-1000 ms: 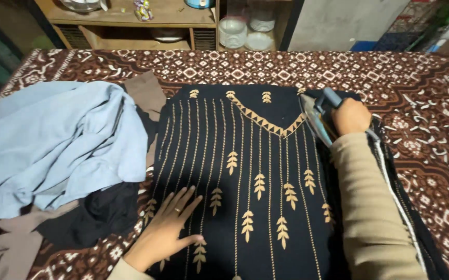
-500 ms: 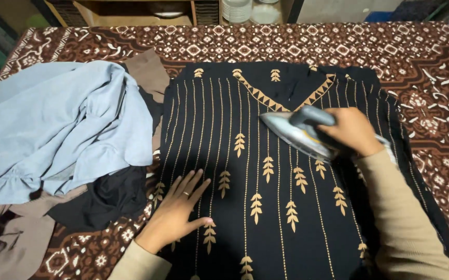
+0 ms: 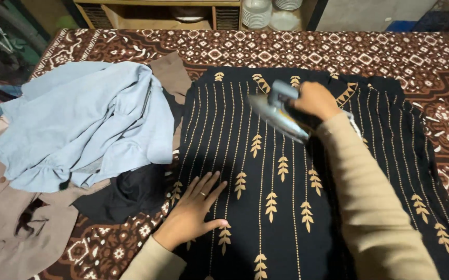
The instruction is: Ironing a black patterned garment and then folding it neatly
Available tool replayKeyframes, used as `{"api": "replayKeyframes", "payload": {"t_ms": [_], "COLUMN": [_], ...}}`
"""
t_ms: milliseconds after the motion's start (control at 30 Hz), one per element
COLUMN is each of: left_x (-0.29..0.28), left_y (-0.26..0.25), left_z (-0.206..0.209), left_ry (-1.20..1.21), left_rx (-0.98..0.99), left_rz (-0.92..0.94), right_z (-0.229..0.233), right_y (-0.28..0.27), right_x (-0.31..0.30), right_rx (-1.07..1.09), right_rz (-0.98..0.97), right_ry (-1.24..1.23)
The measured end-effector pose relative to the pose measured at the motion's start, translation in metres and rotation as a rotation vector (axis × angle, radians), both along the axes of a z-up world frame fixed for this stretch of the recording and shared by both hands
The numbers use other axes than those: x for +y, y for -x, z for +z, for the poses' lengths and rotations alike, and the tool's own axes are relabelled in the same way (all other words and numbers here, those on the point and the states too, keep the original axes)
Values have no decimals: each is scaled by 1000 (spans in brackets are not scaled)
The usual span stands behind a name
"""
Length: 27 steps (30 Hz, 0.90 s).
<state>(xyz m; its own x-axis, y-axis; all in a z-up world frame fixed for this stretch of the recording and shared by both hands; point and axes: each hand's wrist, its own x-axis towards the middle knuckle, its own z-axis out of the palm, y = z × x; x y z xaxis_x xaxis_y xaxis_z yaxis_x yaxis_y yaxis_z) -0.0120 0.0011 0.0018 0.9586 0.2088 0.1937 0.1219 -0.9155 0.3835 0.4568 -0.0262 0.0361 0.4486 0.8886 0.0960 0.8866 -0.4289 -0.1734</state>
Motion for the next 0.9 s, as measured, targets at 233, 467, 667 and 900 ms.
{"api": "replayKeyframes", "payload": {"t_ms": [233, 467, 667, 900], "left_x": [8, 14, 23, 34], "left_y": [-4, 1, 3, 13], "left_z": [-4, -4, -24, -34], "left_ry": [-43, -45, -101, -209], "left_rx": [-137, -215, -189, -121], "left_rz": [93, 357, 395, 442], "right_z": [42, -2, -6, 37], "right_y": [144, 109, 75, 183], "right_x": [-51, 28, 76, -42], "right_rx": [113, -241, -122, 136], "right_rz": [373, 259, 68, 421], "right_ry": [165, -148, -155, 112]}}
